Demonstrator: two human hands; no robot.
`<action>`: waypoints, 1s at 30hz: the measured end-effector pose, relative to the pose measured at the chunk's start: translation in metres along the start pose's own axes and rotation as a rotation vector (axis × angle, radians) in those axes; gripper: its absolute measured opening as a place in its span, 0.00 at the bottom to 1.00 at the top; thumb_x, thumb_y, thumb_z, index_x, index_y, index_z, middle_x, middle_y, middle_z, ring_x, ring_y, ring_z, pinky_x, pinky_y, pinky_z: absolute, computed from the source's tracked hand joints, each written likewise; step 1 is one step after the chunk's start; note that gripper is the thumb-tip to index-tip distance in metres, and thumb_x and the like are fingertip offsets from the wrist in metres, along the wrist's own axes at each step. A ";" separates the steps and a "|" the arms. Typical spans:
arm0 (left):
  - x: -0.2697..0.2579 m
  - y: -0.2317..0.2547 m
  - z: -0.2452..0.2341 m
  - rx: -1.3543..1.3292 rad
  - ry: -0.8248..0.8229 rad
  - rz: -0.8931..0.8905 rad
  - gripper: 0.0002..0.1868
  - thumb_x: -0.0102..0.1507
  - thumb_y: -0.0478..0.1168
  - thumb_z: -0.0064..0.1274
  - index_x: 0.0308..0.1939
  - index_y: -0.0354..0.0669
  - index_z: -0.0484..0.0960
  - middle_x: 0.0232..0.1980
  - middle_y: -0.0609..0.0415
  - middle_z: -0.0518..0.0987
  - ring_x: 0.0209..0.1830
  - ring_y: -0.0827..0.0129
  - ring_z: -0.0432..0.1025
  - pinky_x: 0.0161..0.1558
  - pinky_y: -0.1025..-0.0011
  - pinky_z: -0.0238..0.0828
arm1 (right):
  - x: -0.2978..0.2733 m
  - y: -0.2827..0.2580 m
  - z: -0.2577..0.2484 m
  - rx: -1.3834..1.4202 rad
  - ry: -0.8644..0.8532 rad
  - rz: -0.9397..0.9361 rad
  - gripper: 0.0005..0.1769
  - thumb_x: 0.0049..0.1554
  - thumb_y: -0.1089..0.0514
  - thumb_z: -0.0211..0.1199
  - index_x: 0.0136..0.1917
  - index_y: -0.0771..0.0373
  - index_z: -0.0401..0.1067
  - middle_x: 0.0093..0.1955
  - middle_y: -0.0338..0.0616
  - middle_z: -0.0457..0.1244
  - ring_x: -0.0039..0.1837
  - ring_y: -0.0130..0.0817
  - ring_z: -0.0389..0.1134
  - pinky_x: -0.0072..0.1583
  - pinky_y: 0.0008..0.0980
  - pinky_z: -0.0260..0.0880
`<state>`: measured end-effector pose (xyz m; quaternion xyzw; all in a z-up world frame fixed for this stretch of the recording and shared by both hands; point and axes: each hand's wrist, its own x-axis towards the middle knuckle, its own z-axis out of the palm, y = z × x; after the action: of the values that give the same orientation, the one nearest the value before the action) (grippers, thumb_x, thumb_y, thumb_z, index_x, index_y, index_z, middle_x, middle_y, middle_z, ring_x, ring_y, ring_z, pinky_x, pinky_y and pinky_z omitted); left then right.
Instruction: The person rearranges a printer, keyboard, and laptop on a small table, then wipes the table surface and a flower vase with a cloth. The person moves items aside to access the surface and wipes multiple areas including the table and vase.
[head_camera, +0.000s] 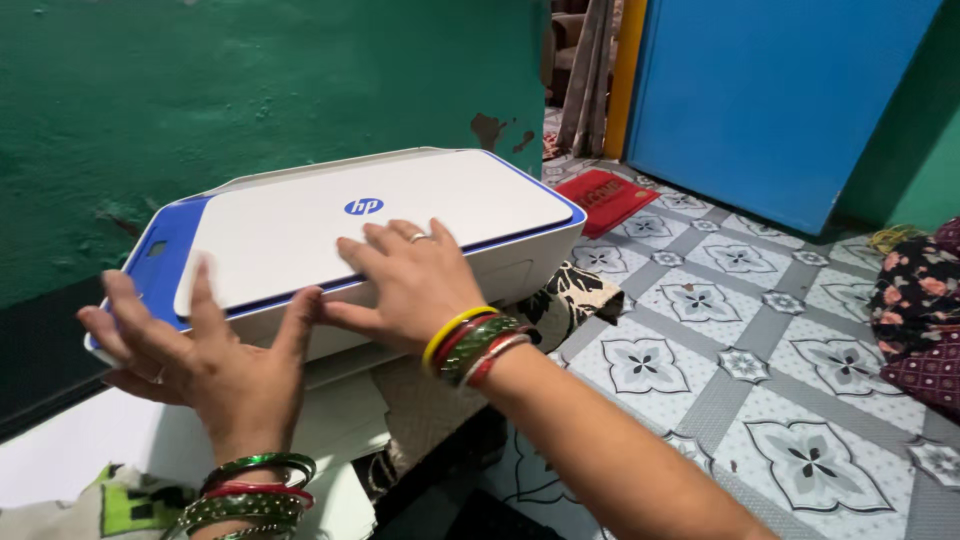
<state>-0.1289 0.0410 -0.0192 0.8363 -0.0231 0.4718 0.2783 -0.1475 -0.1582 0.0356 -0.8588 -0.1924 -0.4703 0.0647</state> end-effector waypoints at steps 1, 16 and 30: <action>-0.002 0.004 -0.006 0.029 -0.042 0.013 0.55 0.55 0.74 0.64 0.78 0.51 0.68 0.87 0.39 0.37 0.84 0.33 0.23 0.74 0.24 0.19 | -0.003 0.003 0.000 0.002 0.014 -0.009 0.40 0.53 0.23 0.58 0.64 0.54 0.74 0.64 0.49 0.67 0.69 0.49 0.66 0.70 0.64 0.55; -0.005 0.003 0.002 0.071 -0.022 0.068 0.55 0.54 0.77 0.61 0.76 0.50 0.72 0.84 0.44 0.44 0.84 0.39 0.23 0.73 0.22 0.15 | -0.011 0.017 -0.008 0.080 0.200 -0.134 0.35 0.53 0.31 0.68 0.60 0.61 0.75 0.59 0.45 0.69 0.63 0.43 0.71 0.67 0.45 0.66; 0.002 -0.023 -0.007 -0.004 0.113 0.029 0.57 0.63 0.75 0.57 0.85 0.50 0.52 0.84 0.39 0.39 0.85 0.43 0.33 0.79 0.33 0.35 | 0.003 0.063 -0.014 -0.103 0.105 0.176 0.35 0.57 0.25 0.57 0.57 0.55 0.80 0.65 0.52 0.67 0.69 0.51 0.65 0.67 0.59 0.57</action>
<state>-0.1264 0.0641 -0.0248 0.8073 -0.0205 0.5222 0.2741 -0.1329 -0.2191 0.0502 -0.8488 -0.0880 -0.5163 0.0716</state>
